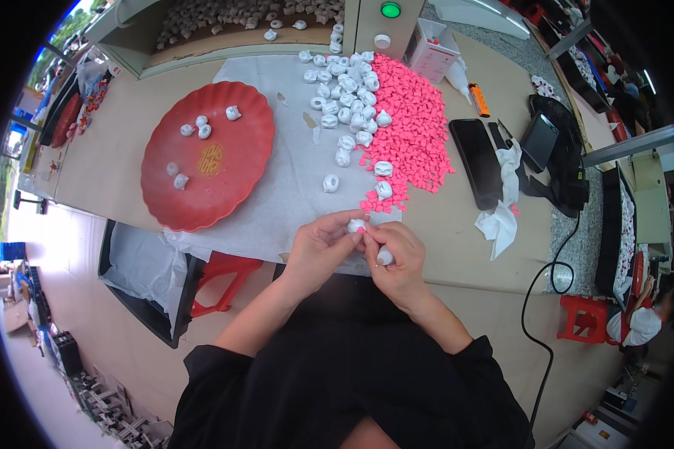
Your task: The person sits at a table and repeatedly assembles small white cylindrical objects by applying a substance from a small bottle and attaching a pink component. The person handles the items one at a time, placing the finished units onto a red plate on the table.
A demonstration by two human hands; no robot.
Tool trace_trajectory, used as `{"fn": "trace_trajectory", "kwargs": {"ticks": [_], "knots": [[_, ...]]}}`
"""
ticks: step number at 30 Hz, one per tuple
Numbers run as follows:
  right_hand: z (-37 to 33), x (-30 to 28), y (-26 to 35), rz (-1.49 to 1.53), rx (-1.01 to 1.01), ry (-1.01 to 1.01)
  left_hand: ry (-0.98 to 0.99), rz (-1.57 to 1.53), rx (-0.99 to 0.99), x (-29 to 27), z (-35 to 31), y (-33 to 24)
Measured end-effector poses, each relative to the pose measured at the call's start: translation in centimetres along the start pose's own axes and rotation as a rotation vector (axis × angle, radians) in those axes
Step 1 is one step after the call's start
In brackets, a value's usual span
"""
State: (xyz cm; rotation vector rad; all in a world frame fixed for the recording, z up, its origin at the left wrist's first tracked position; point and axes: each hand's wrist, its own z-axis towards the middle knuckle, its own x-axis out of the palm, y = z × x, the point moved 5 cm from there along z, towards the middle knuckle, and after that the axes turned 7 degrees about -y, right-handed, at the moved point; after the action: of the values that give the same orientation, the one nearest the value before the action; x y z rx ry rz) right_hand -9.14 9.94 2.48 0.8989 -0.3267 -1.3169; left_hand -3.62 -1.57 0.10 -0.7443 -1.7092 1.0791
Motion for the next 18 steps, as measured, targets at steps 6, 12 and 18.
{"fn": "trace_trajectory", "kwargs": {"ticks": [6,12,18], "knots": [[0.1,0.0,0.2,-0.033,-0.042,-0.013,0.006,-0.029,0.032,0.2,0.0,-0.3],[0.2,-0.1,-0.3,0.087,0.127,0.004,-0.022,-0.035,0.039,0.1,0.0,-0.1],[0.3,-1.2,-1.0,0.313,0.439,-0.009,-0.302,0.307,0.335,-3.1,-1.3,-3.4]]}}
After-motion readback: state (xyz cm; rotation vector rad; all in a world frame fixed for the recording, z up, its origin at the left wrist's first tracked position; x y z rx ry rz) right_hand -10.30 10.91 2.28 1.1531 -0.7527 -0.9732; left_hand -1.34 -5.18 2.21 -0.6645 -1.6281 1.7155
